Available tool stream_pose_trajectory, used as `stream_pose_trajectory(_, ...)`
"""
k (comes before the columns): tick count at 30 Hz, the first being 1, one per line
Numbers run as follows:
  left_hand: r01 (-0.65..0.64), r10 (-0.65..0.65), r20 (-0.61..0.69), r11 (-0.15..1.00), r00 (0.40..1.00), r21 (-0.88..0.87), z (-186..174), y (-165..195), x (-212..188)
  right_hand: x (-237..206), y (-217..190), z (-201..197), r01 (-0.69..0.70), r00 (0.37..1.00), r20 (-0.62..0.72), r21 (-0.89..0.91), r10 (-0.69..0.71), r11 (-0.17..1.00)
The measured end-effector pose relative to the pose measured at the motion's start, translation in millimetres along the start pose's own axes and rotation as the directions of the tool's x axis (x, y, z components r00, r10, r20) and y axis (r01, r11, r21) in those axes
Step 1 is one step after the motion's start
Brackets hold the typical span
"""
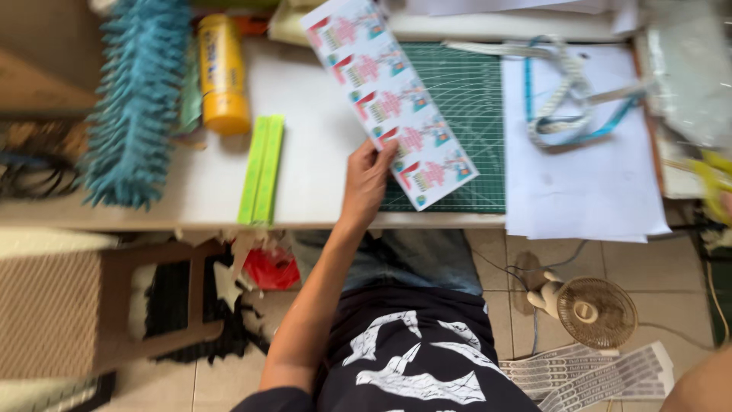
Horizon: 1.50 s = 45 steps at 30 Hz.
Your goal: The person folds long green hook-and-loop strips in half and stacks the folded pieces on the cutting mat, repeating with one strip at a time. They then pick up a printed paper sheet, cut a piece from it with scissors, and bend and flex a white strip in their hands.
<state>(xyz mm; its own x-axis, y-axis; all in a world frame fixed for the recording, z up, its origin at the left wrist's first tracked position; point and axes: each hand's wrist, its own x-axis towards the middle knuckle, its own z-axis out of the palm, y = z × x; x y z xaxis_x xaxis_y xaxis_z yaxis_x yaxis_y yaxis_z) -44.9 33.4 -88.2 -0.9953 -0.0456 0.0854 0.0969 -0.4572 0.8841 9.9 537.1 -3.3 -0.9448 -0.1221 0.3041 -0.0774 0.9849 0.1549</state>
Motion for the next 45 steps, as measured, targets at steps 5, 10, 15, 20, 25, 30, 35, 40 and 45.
stream_pose_trajectory(5, -0.014, 0.015, -0.009, 0.999, 1.0, 0.035, 4.3, 5.4, -0.8, 17.4, 32.8, -9.2, 0.067, 0.997, -0.026, -0.243, -0.075, 0.968)
stream_pose_trajectory(10, 0.057, -0.059, -0.032, 0.997, 0.998, -0.05, 6.9, 5.3, -1.1, 22.6, 62.6, -4.6, -0.04, 0.998, 0.032, -0.186, 0.046, 0.982)
stream_pose_trajectory(15, 0.034, -0.031, -0.058, 0.998, 0.998, 0.048, 1.3, -0.2, -3.1, -28.7, 7.1, 4.8, -0.092, 0.992, -0.08, 0.025, 0.093, 0.995)
stream_pose_trajectory(20, 0.08, -0.078, -0.067, 0.996, 0.995, 0.034, 6.5, 7.6, -1.9, -55.4, -56.5, -13.6, -0.061, 0.946, -0.207, 0.638, 0.248, 0.768)
stream_pose_trajectory(25, 0.064, -0.059, -0.052, 0.995, 0.997, 0.083, 13.3, 18.1, -4.2, -83.6, -174.2, 2.2, 0.002, 0.985, 0.032, 0.98, 0.167, -0.2)
stream_pose_trajectory(30, 0.074, -0.069, -0.052, 0.991, 0.996, 0.111, 16.5, 19.6, -5.3, -82.2, -232.4, 3.5, -0.297, 0.949, 0.18, 0.788, -0.259, -0.54)
stream_pose_trajectory(35, 0.072, -0.063, -0.074, 0.989, 0.995, 0.127, 16.6, 13.8, -3.5, -73.6, -258.4, -6.2, -0.507, 0.842, 0.325, 0.752, -0.432, -0.422)
stream_pose_trajectory(40, 0.07, -0.049, -0.091, 0.968, 0.995, 0.242, 9.7, 5.9, -1.8, -75.8, -263.7, -8.9, -0.541, 0.816, 0.32, 0.717, -0.481, -0.439)
stream_pose_trajectory(45, 0.051, -0.025, -0.078, 0.935, 0.997, 0.351, 15.3, 7.3, -3.0, -82.9, -248.9, -6.2, -0.523, 0.844, 0.334, 0.684, -0.42, -0.508)
